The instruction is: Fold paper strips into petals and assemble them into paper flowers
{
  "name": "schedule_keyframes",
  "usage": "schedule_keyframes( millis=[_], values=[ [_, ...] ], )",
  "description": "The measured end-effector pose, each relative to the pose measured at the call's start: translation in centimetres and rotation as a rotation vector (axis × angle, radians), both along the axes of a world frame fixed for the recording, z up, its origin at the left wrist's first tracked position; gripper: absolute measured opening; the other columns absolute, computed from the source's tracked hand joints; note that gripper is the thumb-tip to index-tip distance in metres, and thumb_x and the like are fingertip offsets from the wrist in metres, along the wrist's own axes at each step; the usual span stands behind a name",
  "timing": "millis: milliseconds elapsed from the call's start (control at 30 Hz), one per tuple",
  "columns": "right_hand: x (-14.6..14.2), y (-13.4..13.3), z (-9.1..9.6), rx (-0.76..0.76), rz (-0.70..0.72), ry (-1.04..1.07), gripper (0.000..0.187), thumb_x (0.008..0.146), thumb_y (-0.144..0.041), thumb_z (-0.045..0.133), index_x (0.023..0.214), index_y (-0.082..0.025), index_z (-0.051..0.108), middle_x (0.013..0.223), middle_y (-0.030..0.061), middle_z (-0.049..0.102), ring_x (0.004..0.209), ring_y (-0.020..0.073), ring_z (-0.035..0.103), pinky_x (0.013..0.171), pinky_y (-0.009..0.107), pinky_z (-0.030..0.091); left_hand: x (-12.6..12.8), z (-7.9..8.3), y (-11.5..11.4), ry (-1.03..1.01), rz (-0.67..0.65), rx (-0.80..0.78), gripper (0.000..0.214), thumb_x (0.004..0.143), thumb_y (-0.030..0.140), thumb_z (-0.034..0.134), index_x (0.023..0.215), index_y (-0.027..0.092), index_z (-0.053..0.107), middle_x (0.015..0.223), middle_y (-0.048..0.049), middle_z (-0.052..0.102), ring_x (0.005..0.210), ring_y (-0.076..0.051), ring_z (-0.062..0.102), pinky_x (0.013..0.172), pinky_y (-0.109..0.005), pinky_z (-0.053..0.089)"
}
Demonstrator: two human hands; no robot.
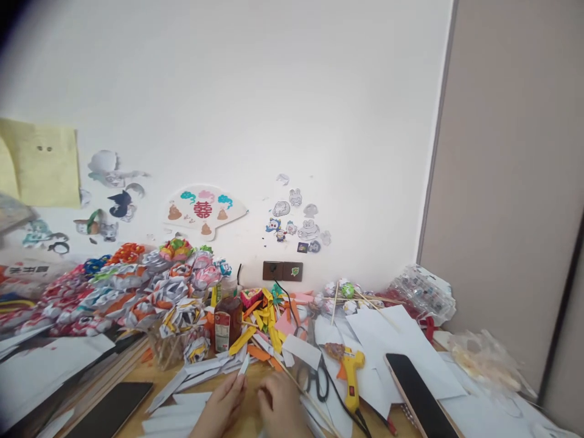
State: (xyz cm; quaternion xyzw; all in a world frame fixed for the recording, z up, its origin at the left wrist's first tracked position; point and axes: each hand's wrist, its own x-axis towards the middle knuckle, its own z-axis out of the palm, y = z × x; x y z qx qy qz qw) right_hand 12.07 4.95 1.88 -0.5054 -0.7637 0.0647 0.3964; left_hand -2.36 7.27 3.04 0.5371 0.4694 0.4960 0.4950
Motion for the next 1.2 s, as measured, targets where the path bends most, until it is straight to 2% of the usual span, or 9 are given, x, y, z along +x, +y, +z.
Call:
schedule_keyframes(
  millis=[100, 233, 433, 567, 700, 833, 967, 1067, 1200],
  values=[
    [-0.2, 0.3, -0.9, 0.08, 0.047, 0.04, 0.017, 0.08, -0.011, 0.05, 0.088, -0.019, 0.063, 0.082, 0.0057, 0.068, 0.077, 0.0224, 0.065, 0.07, 0.031, 0.049, -0.1, 0.4, -0.1, -0.069, -0.072, -0.071, 0.077, 0.036, 0.096, 0.047, 0.059, 0.023, 0.042, 0.049, 0.0105, 0.034, 0.041, -0.007, 0.029, 0.041, -0.019, 0.02],
    [0.1, -0.8, -1.0, 0.161, 0.137, 0.096, 0.013, 0.086, -0.02, 0.049, 0.094, -0.021, 0.06, 0.082, 0.0041, 0.067, 0.074, 0.021, 0.065, 0.066, 0.029, 0.049, 0.0, 0.6, -0.9, -0.11, -0.177, -0.132, 0.071, 0.041, 0.089, 0.059, 0.059, 0.022, 0.044, 0.042, 0.0138, 0.028, 0.036, -0.003, 0.017, 0.037, -0.018, 0.012],
    [0.3, -1.6, -0.7, 0.074, 0.083, 0.239, 0.018, 0.092, -0.024, 0.046, 0.104, -0.022, 0.059, 0.091, 0.0058, 0.067, 0.083, 0.0218, 0.064, 0.074, 0.031, 0.049, 0.0, 0.5, -1.4, -0.148, -0.239, -0.146, 0.071, 0.046, 0.087, 0.06, 0.064, 0.02, 0.051, 0.045, 0.0111, 0.039, 0.036, -0.003, 0.02, 0.036, -0.018, 0.012],
    [0.2, -1.8, -0.5, 0.03, 0.079, 0.26, 0.019, 0.095, -0.03, 0.044, 0.103, -0.022, 0.059, 0.09, 0.0058, 0.066, 0.082, 0.022, 0.062, 0.073, 0.032, 0.048, -0.2, 0.0, -1.7, -0.147, -0.252, -0.152, 0.063, 0.051, 0.08, 0.067, 0.062, 0.019, 0.055, 0.049, 0.0087, 0.043, 0.042, -0.006, 0.031, 0.04, -0.018, 0.024],
    [0.1, -2.1, 0.3, 0.049, 0.081, 0.243, 0.023, 0.096, -0.036, 0.041, 0.099, -0.021, 0.058, 0.087, 0.0055, 0.065, 0.079, 0.0219, 0.061, 0.071, 0.032, 0.047, -0.3, -1.1, -1.9, -0.161, -0.265, -0.14, 0.064, 0.054, 0.08, 0.065, 0.077, 0.02, 0.067, 0.066, 0.0018, 0.058, 0.063, -0.015, 0.052, 0.061, -0.027, 0.046],
    [0.0, -2.1, 0.8, 0.093, 0.044, 0.215, 0.038, 0.098, -0.049, 0.034, 0.09, -0.02, 0.057, 0.078, 0.0047, 0.062, 0.072, 0.0207, 0.059, 0.064, 0.03, 0.045, -0.5, -1.4, -2.0, 0.016, -0.307, -0.028, 0.063, 0.067, 0.079, 0.055, 0.084, 0.02, 0.068, 0.068, 0.0008, 0.057, 0.065, -0.017, 0.049, 0.062, -0.028, 0.045],
    [-0.1, -2.2, 0.9, 0.113, 0.006, 0.191, 0.051, 0.099, -0.055, 0.026, 0.08, -0.02, 0.058, 0.069, 0.0041, 0.06, 0.063, 0.0197, 0.057, 0.056, 0.028, 0.043, -0.7, -1.0, -2.0, 0.074, -0.386, 0.012, 0.059, 0.073, 0.073, 0.055, 0.093, 0.02, 0.067, 0.07, 0.0023, 0.054, 0.065, -0.016, 0.046, 0.059, -0.025, 0.04],
    [0.0, -2.4, 1.2, 0.099, 0.044, 0.193, 0.049, 0.1, -0.051, 0.028, 0.101, -0.018, 0.064, 0.078, 0.0068, 0.065, 0.071, 0.0217, 0.061, 0.063, 0.03, 0.047, -0.6, -0.8, -2.1, 0.051, -0.412, -0.026, 0.056, 0.072, 0.072, 0.058, 0.087, 0.018, 0.066, 0.064, 0.0048, 0.048, 0.058, -0.012, 0.038, 0.052, -0.021, 0.032],
    [0.3, -2.7, 1.6, 0.08, 0.096, 0.065, 0.043, 0.101, -0.035, 0.029, 0.138, -0.02, 0.045, 0.091, 0.0092, 0.068, 0.085, 0.0253, 0.063, 0.078, 0.037, 0.049, -0.1, -0.8, -2.7, -0.026, -0.434, -0.083, 0.055, 0.067, 0.074, 0.062, 0.078, 0.02, 0.062, 0.057, 0.0066, 0.044, 0.051, -0.01, 0.035, 0.048, -0.02, 0.028]
  ],
)
